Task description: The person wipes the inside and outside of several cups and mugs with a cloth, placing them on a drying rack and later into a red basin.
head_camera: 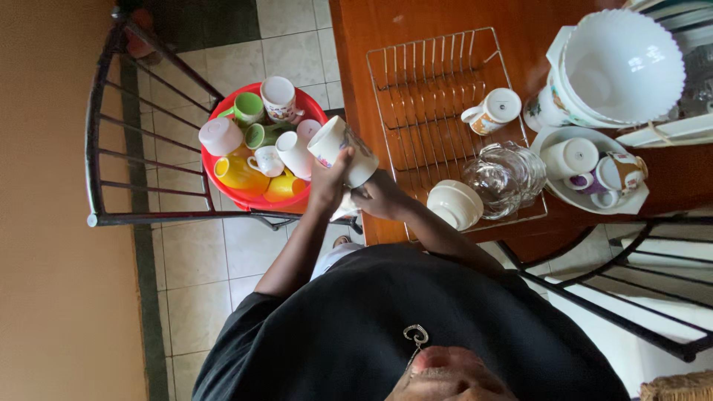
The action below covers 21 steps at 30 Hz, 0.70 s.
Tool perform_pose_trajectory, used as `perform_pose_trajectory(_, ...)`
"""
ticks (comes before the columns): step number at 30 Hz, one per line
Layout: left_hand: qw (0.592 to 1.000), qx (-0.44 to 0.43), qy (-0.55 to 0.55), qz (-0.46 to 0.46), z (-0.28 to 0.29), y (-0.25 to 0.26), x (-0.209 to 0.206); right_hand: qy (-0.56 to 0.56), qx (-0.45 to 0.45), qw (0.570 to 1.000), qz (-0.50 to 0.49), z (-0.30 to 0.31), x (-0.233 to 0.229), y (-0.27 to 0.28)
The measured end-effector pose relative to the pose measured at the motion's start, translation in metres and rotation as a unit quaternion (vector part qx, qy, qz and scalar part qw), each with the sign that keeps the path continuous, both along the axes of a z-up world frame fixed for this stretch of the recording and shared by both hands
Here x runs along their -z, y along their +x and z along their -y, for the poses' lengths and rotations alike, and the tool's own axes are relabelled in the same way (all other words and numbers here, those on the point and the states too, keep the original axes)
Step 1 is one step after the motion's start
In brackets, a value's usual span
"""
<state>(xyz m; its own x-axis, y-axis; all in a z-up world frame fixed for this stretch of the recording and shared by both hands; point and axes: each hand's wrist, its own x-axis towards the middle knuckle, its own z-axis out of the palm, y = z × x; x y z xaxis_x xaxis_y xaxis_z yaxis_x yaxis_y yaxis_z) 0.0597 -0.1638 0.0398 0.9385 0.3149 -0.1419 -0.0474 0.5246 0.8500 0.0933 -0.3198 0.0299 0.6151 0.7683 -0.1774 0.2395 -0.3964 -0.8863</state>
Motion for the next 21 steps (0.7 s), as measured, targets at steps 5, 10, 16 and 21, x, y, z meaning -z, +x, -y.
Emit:
perform_pose_trajectory(5,0.989,0.083,0.099,0.071,-0.009,-0.002,-0.004,0.337,-0.034,0.918,-0.208,0.009,0.003,0.003)
perform_pose_trajectory(10,0.963,0.163,0.105,0.185,-0.012,0.001,-0.048,0.389,-0.013,0.870,-0.303,0.020,-0.008,0.000)
perform_pose_trajectory(16,0.967,0.147,0.064,0.197,0.009,-0.001,-0.069,0.413,-0.042,0.862,-0.289,0.026,0.003,0.003)
perform_pose_trajectory(21,0.998,0.041,0.029,0.034,0.032,-0.017,-0.035,0.161,0.026,0.968,0.191,0.024,0.010,0.000)
